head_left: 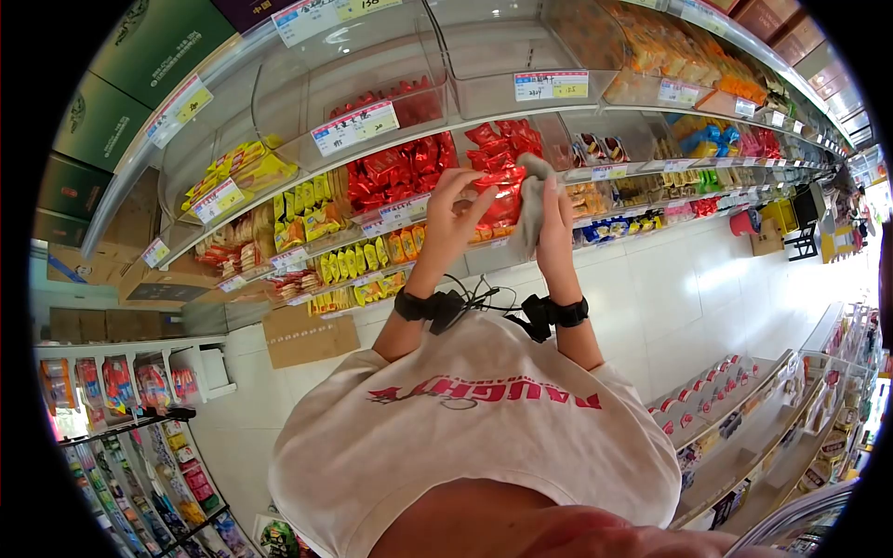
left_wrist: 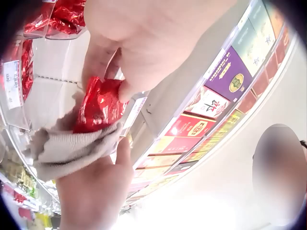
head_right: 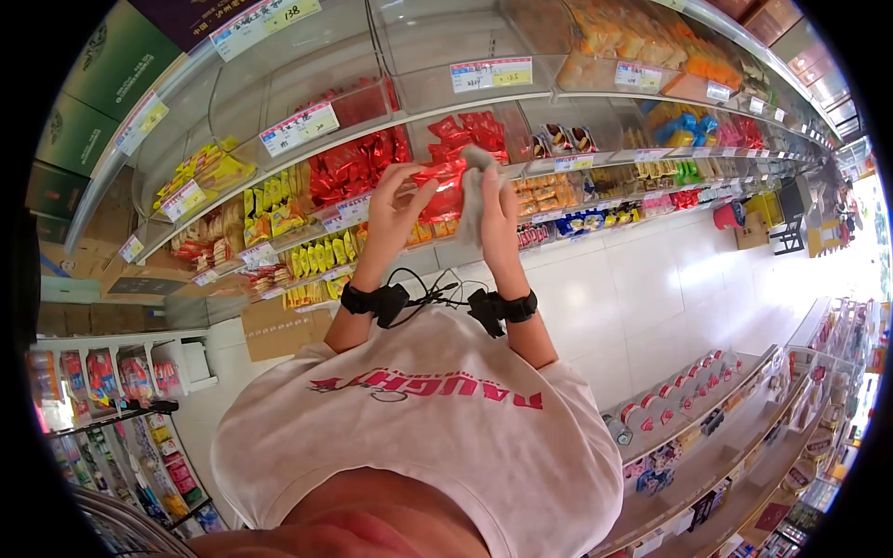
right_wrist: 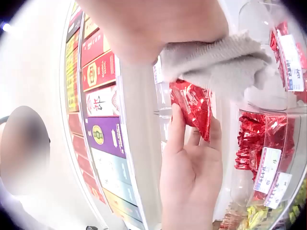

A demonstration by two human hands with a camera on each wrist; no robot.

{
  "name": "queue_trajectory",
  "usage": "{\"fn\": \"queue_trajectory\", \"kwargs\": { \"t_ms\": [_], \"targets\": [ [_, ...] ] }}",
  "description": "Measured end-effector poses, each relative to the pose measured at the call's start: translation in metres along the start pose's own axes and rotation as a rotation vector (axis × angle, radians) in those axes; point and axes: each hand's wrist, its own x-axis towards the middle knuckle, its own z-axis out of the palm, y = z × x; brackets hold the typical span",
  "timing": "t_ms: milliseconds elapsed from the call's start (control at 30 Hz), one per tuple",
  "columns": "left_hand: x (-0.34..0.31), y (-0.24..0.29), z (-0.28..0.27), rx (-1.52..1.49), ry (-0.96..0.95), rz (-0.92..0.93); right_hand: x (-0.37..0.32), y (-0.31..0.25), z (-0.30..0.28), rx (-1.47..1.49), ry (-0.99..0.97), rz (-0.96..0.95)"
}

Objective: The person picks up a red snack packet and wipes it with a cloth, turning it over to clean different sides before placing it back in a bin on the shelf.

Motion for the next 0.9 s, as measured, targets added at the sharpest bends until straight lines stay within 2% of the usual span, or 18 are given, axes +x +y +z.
{"fn": "queue_trajectory", "kwargs": {
  "t_ms": [100, 133, 233, 267, 367, 467, 500, 567, 600, 700, 733, 833, 867, 900],
  "targets": [
    [0.001, 0.002, -0.001, 0.004, 0.049, -0.001, -0.016, 0.001, 0.002, -0.13, -0.243, 0.026],
    [0.002, 0.007, -0.002, 0.007, 0.066, 0.012, -0.02, -0.001, 0.008, -0.142, -0.275, -0.027],
    [0.003, 0.017, -0.004, -0.012, 0.025, -0.015, -0.02, 0.002, 0.008, -0.163, -0.208, -0.068],
    [0.002, 0.018, -0.004, -0.02, 0.004, -0.036, -0.016, 0.003, 0.005, -0.285, -0.179, -0.118],
    [0.002, 0.013, -0.006, 0.008, -0.079, 0.007, -0.014, 0.004, -0.005, -0.211, -0.165, -0.018],
    [0.0, 0.018, -0.006, 0.117, -0.156, 0.045, -0.013, 0.003, 0.003, -0.055, -0.018, 0.05],
    [0.001, 0.021, -0.005, 0.151, -0.175, 0.057, -0.014, 0.002, 0.005, -0.065, -0.029, 0.044],
    [0.002, 0.022, -0.006, 0.132, -0.134, 0.018, -0.016, -0.001, 0.007, -0.089, -0.045, 0.03],
    [0.002, 0.022, -0.005, 0.096, -0.102, -0.003, -0.018, 0.0, 0.006, -0.163, -0.117, -0.025],
    [-0.003, 0.011, 0.003, 0.132, 0.035, -0.008, -0.021, -0.005, 0.006, -0.275, -0.096, -0.122],
    [-0.005, 0.007, 0.006, 0.168, 0.09, 0.0, -0.019, -0.002, 0.005, -0.336, -0.026, -0.138],
    [-0.006, 0.012, 0.013, 0.222, 0.104, 0.048, -0.012, 0.002, -0.001, -0.467, 0.067, -0.295],
    [-0.007, 0.017, 0.012, 0.15, -0.012, -0.025, -0.011, 0.004, -0.005, -0.493, 0.04, -0.291],
    [-0.008, 0.02, 0.014, 0.136, -0.03, -0.044, -0.01, 0.004, -0.003, -0.536, 0.009, -0.399]
  ]
}}
